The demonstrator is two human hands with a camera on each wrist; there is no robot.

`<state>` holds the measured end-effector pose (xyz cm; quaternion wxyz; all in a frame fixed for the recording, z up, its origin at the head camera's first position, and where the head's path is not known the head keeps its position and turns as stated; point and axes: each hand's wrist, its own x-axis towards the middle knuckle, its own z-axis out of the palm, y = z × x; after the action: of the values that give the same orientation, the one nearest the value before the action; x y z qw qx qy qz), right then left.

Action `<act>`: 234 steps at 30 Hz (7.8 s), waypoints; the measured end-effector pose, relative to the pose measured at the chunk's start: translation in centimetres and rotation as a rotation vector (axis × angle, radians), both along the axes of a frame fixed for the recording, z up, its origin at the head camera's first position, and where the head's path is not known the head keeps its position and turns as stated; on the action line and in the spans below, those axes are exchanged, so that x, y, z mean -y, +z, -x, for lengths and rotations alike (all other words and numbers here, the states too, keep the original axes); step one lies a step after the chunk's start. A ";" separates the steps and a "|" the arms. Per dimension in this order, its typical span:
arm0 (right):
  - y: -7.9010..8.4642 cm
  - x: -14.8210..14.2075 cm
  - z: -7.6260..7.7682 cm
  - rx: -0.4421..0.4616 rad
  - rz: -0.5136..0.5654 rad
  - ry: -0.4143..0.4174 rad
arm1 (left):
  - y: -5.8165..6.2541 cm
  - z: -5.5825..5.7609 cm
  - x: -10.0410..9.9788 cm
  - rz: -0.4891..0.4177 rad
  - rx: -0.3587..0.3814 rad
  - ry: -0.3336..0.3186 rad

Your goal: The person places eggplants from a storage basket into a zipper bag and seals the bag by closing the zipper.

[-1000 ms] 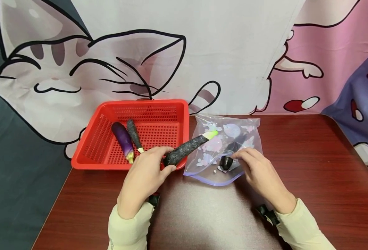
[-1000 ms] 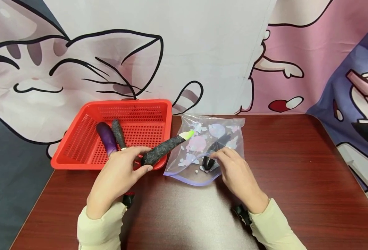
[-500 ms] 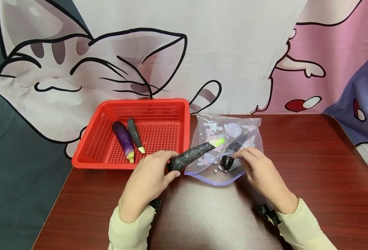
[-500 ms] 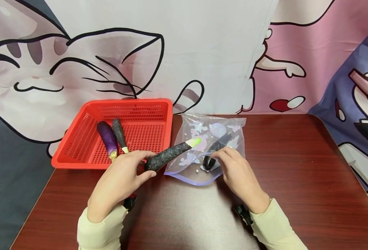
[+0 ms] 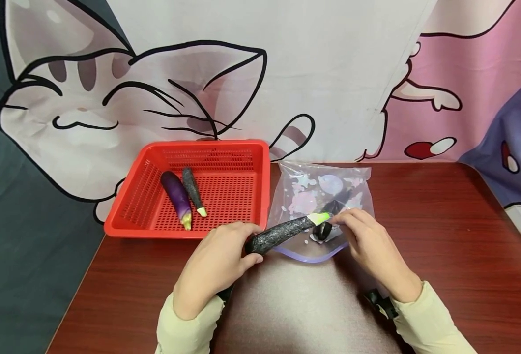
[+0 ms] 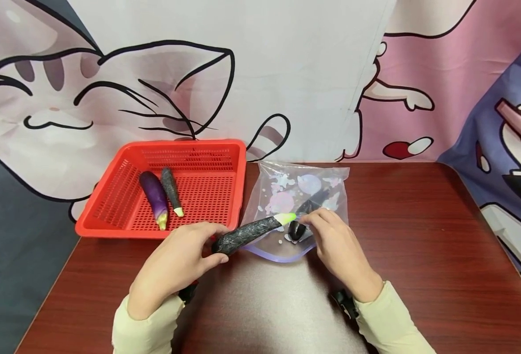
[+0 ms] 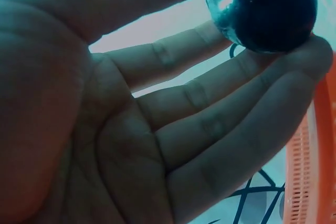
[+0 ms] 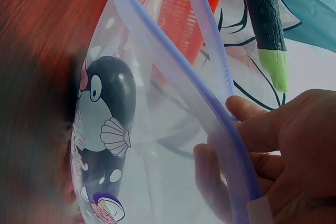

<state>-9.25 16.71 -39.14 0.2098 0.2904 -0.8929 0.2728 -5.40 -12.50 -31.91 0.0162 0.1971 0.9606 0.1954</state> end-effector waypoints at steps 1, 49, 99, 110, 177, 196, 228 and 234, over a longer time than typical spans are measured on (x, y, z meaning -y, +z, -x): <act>0.0 0.0 0.0 0.001 -0.003 -0.003 | -0.1 0.0 -0.1 0.003 0.001 -0.009; 0.2 0.0 0.0 -0.001 0.008 0.005 | -2.7 0.4 -3.3 0.132 -0.011 -0.124; 0.0 0.1 0.0 -0.007 0.009 0.005 | -4.6 0.8 -6.8 0.082 -0.109 -0.144; 0.0 0.0 0.0 -0.004 0.005 0.002 | -5.6 0.7 -8.0 0.081 -0.197 -0.132; 0.1 0.1 0.0 -0.006 0.004 0.014 | -8.0 1.3 -11.3 0.062 -0.258 -0.122; 0.0 0.2 -0.1 0.016 -0.007 0.004 | -8.9 2.0 -12.1 0.071 -0.254 -0.091; 0.0 0.2 0.1 0.016 -0.005 0.002 | -9.5 3.0 -14.0 0.107 -0.286 -0.011; 0.0 0.3 0.1 0.016 -0.009 -0.001 | -9.5 3.2 -14.3 0.122 -0.301 -0.001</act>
<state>-9.34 16.44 -39.12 0.2016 0.2885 -0.8960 0.2709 -8.64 1.83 -41.40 -0.1158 0.2234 0.9621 0.1048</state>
